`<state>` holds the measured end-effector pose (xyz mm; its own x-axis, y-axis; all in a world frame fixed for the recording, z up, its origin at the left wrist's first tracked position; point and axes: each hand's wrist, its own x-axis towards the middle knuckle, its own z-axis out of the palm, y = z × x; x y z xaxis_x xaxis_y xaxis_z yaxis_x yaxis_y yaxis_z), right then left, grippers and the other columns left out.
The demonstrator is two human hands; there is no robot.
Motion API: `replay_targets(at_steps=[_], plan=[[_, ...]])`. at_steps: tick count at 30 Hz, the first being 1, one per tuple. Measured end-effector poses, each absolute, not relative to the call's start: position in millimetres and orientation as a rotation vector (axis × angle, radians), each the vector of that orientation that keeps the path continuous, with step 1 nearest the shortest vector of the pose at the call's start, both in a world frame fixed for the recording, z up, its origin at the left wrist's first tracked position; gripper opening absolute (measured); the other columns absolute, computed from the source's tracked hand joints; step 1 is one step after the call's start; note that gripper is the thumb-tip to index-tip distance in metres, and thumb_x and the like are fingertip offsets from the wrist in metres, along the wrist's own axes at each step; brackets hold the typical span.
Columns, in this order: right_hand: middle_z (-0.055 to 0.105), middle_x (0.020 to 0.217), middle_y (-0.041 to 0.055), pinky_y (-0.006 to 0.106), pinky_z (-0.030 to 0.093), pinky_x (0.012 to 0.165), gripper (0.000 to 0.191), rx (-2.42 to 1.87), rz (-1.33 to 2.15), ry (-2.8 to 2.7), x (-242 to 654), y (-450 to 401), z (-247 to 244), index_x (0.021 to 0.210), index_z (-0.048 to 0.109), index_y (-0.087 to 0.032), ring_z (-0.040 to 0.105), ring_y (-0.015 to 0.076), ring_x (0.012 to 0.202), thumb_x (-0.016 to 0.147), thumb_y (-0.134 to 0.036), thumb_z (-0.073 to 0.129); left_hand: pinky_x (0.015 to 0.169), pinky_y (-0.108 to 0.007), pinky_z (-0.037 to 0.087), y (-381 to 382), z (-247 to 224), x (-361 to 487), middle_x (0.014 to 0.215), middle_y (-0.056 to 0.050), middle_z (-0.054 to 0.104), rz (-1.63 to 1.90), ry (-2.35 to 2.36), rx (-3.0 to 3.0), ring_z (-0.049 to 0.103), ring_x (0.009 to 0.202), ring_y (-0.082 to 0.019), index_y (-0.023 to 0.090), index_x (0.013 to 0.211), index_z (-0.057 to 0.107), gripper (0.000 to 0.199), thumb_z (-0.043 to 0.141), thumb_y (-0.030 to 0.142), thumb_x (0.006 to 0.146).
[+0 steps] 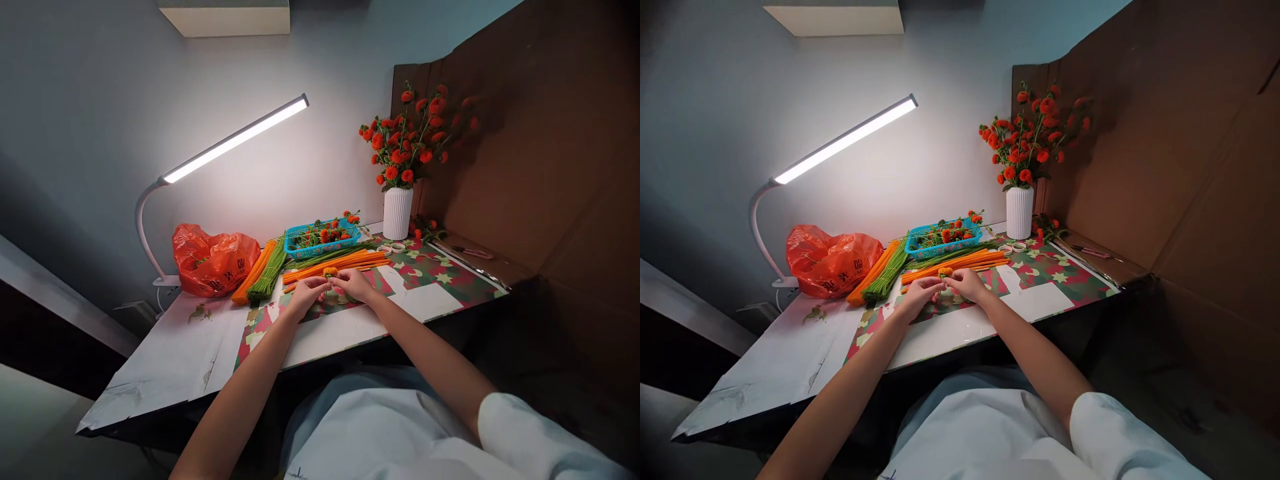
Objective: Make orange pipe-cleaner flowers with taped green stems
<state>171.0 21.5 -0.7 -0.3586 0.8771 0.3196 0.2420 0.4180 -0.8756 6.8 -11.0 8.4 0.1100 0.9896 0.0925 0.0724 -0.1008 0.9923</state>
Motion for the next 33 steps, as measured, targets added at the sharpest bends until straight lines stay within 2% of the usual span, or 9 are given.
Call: replay_targets(at_steps=[12, 18, 28, 33], plan=[[0.039, 0.047, -0.0052, 0.024, 0.024, 0.051, 0.036, -1.017, 0.884, -1.825, 168.9, 20.7, -1.9, 0.048, 0.044, -0.019, 0.035, 0.0093, 0.049, 0.074, -0.042, 0.053, 0.041, -0.019, 0.036, -16.3, 13.7, 10.9, 0.048, 0.002, 0.054, 1.148, 1.143, 1.438, 0.043, 0.040, -0.007, 0.013, 0.069, 0.068, 0.029, 0.077, 0.038, 0.059], [0.038, 0.046, -0.0052, 0.024, 0.023, 0.050, 0.037, -1.056, 0.856, -1.824, 166.9, 20.6, -3.4, 0.047, 0.044, -0.019, 0.034, 0.0092, 0.048, 0.075, -0.041, 0.053, 0.041, -0.019, 0.033, -16.3, 13.2, 13.2, 0.044, 0.002, 0.051, 1.182, 1.164, 1.502, 0.041, 0.038, -0.007, 0.015, 0.060, 0.061, 0.033, 0.067, 0.045, 0.069], [0.042, 0.048, -0.0044, 0.022, 0.023, 0.048, 0.038, -1.020, 0.802, -1.844, 166.4, 21.2, -7.0, 0.051, 0.048, -0.017, 0.036, 0.0087, 0.049, 0.076, -0.045, 0.055, 0.044, -0.020, 0.034, -7.9, 3.4, 14.5, 0.055, 0.002, 0.054, 1.268, 1.295, 1.598, 0.042, 0.045, -0.008, 0.017, 0.062, 0.056, 0.023, 0.055, 0.039, 0.071], [0.042, 0.047, -0.0044, 0.023, 0.024, 0.050, 0.037, -1.049, 0.700, -1.820, 164.6, 18.4, -6.1, 0.049, 0.046, -0.017, 0.036, 0.0088, 0.049, 0.075, -0.040, 0.057, 0.050, -0.022, 0.032, -12.6, 6.5, 16.5, 0.053, 0.003, 0.050, 1.311, 1.420, 1.867, 0.042, 0.049, -0.010, 0.018, 0.059, 0.051, 0.023, 0.049, 0.032, 0.077]])
